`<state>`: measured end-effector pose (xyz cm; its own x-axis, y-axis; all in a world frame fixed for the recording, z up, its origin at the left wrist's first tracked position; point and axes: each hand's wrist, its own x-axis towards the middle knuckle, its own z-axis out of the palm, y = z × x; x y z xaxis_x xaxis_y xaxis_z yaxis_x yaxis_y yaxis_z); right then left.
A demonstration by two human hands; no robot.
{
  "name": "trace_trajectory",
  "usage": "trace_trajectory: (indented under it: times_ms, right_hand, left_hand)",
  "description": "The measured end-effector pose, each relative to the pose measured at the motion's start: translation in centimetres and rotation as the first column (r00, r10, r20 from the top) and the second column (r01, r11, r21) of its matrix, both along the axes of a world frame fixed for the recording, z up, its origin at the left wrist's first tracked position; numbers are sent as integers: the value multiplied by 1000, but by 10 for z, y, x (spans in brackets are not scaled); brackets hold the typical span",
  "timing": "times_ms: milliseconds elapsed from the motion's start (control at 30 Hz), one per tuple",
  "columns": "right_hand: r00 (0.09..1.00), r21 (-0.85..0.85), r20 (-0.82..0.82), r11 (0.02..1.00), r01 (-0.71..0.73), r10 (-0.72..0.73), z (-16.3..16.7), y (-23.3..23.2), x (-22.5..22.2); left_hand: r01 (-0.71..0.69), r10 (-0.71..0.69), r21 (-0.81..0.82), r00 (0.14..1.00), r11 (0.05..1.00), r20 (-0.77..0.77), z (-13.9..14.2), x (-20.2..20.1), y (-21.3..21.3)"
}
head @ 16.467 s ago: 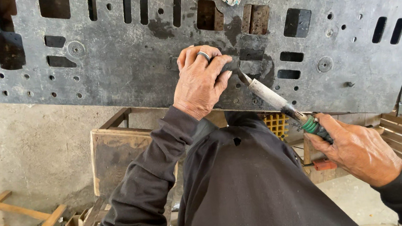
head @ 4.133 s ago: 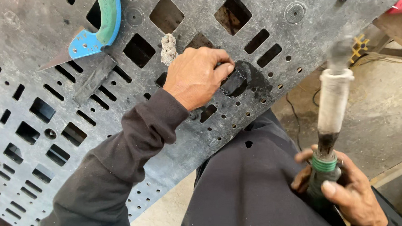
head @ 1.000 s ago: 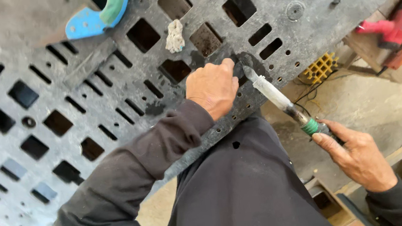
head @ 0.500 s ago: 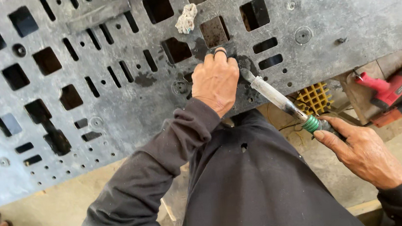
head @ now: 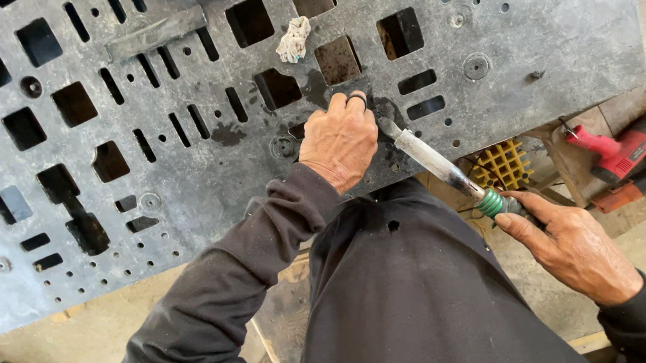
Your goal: The person rests a large perforated metal plate on their lap and uses a heated hand tool to melt residue out of its holes one at a time, occasionally wiping the tool tip with a cloth and repositioning the plate to reach different openings.
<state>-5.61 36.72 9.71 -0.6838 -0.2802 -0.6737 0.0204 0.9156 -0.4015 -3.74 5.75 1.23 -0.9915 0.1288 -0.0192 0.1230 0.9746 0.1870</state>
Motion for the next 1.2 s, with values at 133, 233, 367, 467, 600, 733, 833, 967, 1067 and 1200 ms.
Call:
trace_trajectory:
  times_ms: [133,233,367,467,600,733,833,967,1067,1200]
  right_hand:
    - [998,-64,-63,998,20,-24,-6,2,15]
    - [994,-94,-58,992,88,-94,-14,2,30]
    - [935,-123,106,928,351,-340,-25,-1,58]
    - [905,-215,142,880,424,-401,-27,-3,76]
    - [905,-197,111,884,425,-411,-25,-6,91]
    - [898,-190,107,878,440,-427,-22,-12,98]
    - [892,-173,104,875,452,-440,-19,-17,101]
    - [892,-196,95,870,453,-443,-17,-22,101]
    - [896,-156,90,882,444,-435,-15,-25,101]
    - [894,-125,100,886,446,-436,-14,-27,100]
  left_hand:
    - [21,-21,31,1000,999,19,1,0,-3]
    - [30,-31,27,999,999,26,2,1,-6]
    - [5,-3,139,1000,990,-18,1,3,-11]
    - [-2,11,165,999,986,-53,-2,4,-13]
    - [18,-10,176,999,984,-47,-7,4,-15]
    - [29,-16,188,998,982,-65,-11,6,-17]
    - [22,-18,199,1000,980,-22,-12,6,-17]
    - [22,1,210,994,977,-111,-14,7,-17]
    - [15,3,227,997,974,-82,-14,8,-17]
    - [12,7,222,996,975,-86,-15,8,-17]
